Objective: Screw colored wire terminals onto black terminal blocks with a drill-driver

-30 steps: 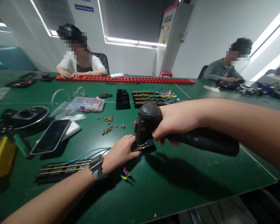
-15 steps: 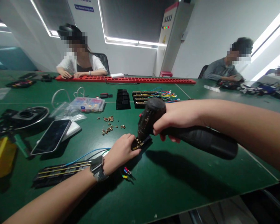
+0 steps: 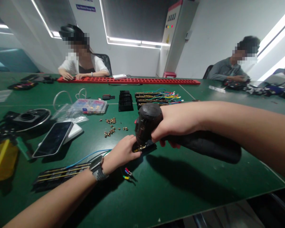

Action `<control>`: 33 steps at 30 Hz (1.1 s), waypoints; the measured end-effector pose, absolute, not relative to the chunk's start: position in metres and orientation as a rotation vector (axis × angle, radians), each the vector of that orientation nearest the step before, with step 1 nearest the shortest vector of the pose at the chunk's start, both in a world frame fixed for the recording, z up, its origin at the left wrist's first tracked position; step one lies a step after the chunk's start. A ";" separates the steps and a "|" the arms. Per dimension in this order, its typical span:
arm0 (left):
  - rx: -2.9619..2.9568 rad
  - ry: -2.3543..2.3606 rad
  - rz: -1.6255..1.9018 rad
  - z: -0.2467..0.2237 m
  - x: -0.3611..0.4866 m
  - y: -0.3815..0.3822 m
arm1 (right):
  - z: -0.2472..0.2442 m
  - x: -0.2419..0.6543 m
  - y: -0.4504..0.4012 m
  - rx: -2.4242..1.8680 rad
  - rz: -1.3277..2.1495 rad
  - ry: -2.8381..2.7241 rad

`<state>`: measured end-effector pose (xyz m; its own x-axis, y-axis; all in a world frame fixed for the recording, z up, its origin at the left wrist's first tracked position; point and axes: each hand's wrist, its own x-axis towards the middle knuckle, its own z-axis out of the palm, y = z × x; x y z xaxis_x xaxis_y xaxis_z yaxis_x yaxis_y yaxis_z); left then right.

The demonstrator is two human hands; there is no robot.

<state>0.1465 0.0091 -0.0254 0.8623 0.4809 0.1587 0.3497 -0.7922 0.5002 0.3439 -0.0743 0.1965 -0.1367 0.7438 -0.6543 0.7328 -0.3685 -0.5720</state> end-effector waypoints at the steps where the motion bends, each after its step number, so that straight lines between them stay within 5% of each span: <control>1: 2.549 0.590 0.376 -0.024 0.146 0.011 | 0.197 0.345 -0.073 -2.064 1.566 -1.760; 33: 2.518 0.584 0.339 -0.025 0.143 0.016 | 0.204 0.362 -0.071 -2.000 1.660 -1.626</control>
